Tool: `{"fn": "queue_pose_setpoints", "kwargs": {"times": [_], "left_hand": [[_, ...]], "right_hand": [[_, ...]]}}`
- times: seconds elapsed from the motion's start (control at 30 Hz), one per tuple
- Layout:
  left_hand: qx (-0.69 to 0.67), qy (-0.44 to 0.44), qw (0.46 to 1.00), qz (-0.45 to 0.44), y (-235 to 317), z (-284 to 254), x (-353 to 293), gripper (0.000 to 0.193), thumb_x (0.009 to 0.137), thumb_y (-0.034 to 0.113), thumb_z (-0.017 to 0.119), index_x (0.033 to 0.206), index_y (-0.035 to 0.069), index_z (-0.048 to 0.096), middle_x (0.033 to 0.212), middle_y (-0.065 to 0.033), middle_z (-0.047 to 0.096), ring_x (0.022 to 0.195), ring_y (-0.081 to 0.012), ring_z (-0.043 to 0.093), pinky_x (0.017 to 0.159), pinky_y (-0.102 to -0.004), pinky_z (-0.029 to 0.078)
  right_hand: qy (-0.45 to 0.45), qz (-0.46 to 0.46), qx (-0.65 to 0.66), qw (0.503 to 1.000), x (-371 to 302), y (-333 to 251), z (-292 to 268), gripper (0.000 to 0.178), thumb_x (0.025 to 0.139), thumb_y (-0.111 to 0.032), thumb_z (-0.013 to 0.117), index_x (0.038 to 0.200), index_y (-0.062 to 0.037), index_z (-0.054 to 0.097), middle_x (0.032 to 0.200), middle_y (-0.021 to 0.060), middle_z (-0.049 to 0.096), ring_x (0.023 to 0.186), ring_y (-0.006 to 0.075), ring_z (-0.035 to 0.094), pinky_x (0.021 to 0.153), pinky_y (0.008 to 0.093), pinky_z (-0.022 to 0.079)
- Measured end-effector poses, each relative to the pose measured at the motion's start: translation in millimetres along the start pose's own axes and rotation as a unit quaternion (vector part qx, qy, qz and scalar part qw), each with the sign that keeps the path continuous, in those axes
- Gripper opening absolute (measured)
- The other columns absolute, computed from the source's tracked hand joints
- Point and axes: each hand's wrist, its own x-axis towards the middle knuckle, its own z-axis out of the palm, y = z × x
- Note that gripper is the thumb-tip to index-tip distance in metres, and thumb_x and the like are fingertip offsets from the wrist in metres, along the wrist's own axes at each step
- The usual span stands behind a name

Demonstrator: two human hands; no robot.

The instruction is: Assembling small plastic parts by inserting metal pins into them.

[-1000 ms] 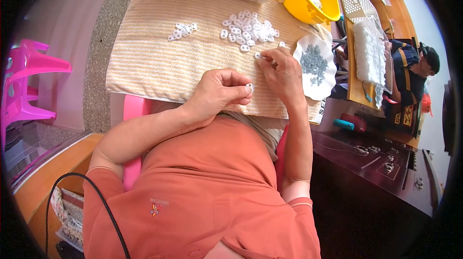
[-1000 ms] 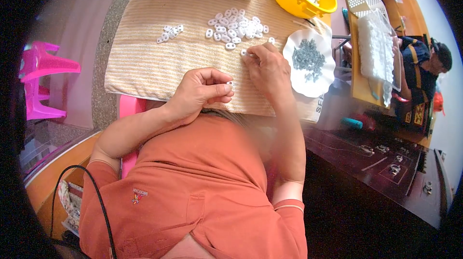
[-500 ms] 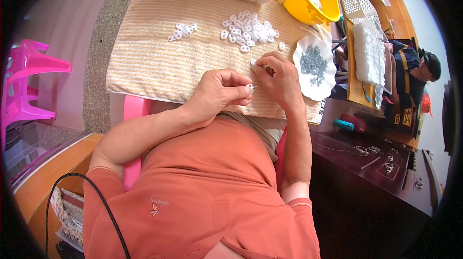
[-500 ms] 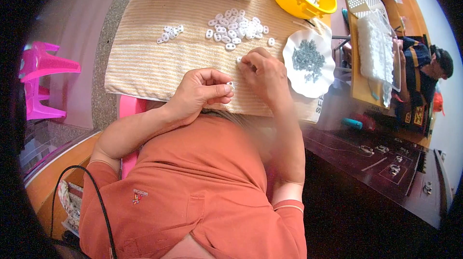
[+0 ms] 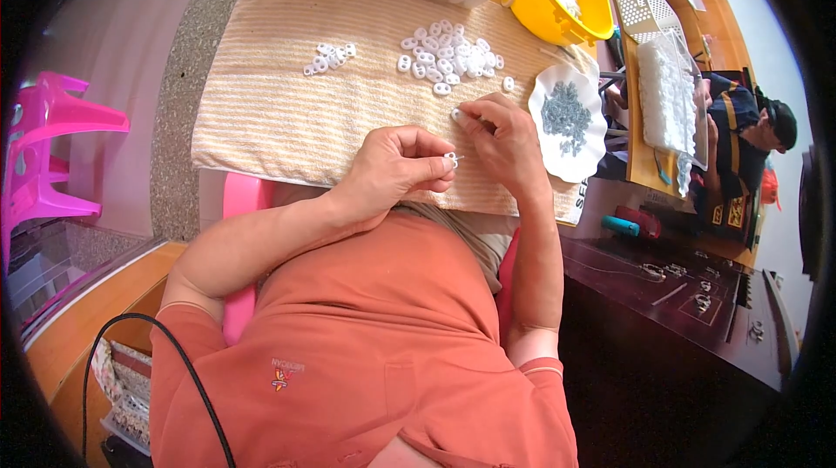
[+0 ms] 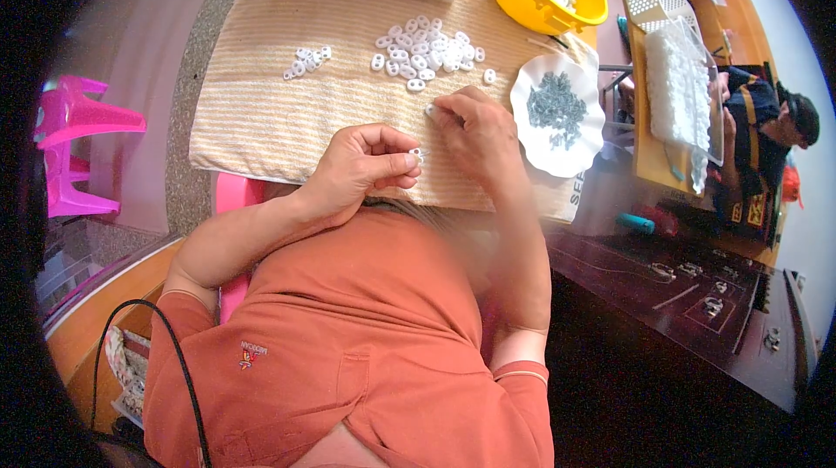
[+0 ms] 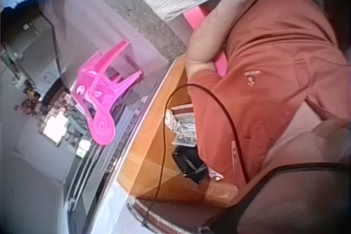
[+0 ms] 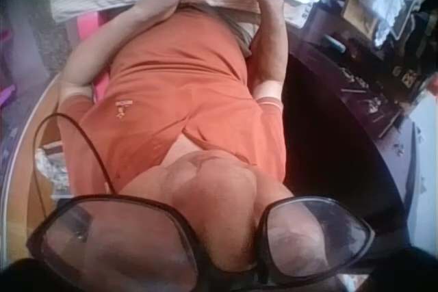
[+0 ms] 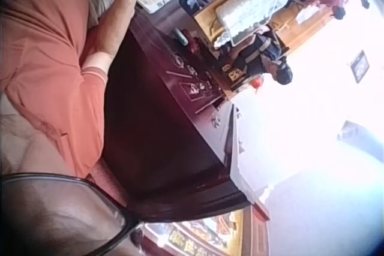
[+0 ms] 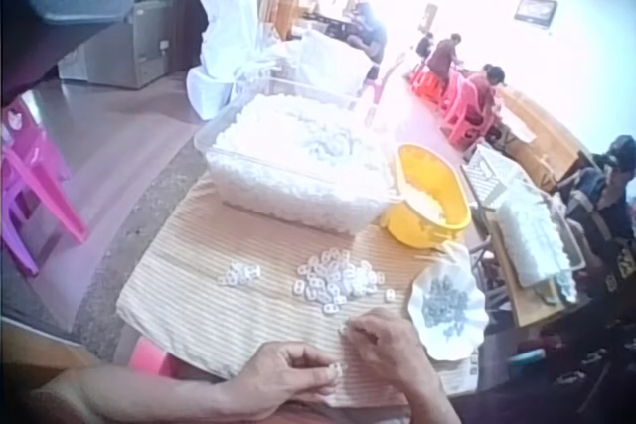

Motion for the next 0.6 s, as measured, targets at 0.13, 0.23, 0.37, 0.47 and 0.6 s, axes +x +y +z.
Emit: {"fn": "queue_pose_setpoints", "kwargs": {"times": [0.13, 0.23, 0.37, 0.47, 0.6], "left_hand": [[0.006, -0.006, 1.0, 0.0, -1.9, -2.2, 1.4, 0.014, 0.087, 0.004, 0.067, 0.1, 0.003, 0.063, 0.088, -0.004, 0.065, 0.077, -0.0104, 0.065, 0.071, -0.0239, 0.057], [0.008, -0.006, 1.0, 0.0, -1.9, -1.7, 1.2, 0.014, 0.087, 0.004, 0.067, 0.101, 0.002, 0.063, 0.088, -0.0039, 0.065, 0.078, -0.0104, 0.065, 0.072, -0.0237, 0.057], [0.005, -0.006, 1.0, 0.006, -2.8, -2.3, 1.6, 0.014, 0.087, 0.005, 0.067, 0.1, 0.002, 0.064, 0.087, -0.0041, 0.066, 0.076, -0.0099, 0.065, 0.069, -0.0229, 0.057], [0.002, -0.004, 1.0, 0.005, -1.1, -1.1, 0.7, 0.013, 0.087, 0.005, 0.067, 0.1, 0.002, 0.064, 0.087, -0.0044, 0.067, 0.075, -0.0093, 0.065, 0.066, -0.0222, 0.056], [0.005, -0.003, 1.0, 0.001, -0.6, -1.3, 0.6, 0.014, 0.087, 0.006, 0.067, 0.1, 0.002, 0.064, 0.087, -0.0042, 0.067, 0.074, -0.009, 0.065, 0.066, -0.022, 0.056]], "right_hand": [[-0.015, -0.015, -0.019, 1.0, -1.4, 0.5, 0.0, 0.015, 0.084, -0.017, 0.067, 0.094, -0.0077, 0.071, 0.093, 0.0085, 0.066, 0.084, 0.0291, 0.065, 0.075, 0.038, 0.051], [-0.013, -0.018, -0.025, 0.999, -2.7, -0.2, 0.0, 0.014, 0.083, -0.017, 0.067, 0.094, -0.0081, 0.071, 0.095, 0.0075, 0.066, 0.084, 0.029, 0.065, 0.074, 0.0381, 0.051], [0.001, -0.027, -0.05, 0.998, -6.1, -7.5, 0.7, 0.013, 0.083, -0.016, 0.067, 0.093, -0.0084, 0.071, 0.095, 0.007, 0.066, 0.083, 0.0288, 0.066, 0.073, 0.0378, 0.051], [0.041, -0.083, -0.057, 0.994, -7.0, -7.9, 2.1, 0.013, 0.08, -0.008, 0.07, 0.092, -0.0038, 0.069, 0.091, 0.0091, 0.065, 0.075, 0.0264, 0.065, 0.066, 0.0342, 0.051], [0.034, -0.088, -0.052, 0.994, -8.2, -7.9, 2.0, 0.013, 0.08, -0.008, 0.069, 0.093, -0.0037, 0.068, 0.093, 0.0091, 0.065, 0.076, 0.0266, 0.065, 0.067, 0.0343, 0.051]]}}
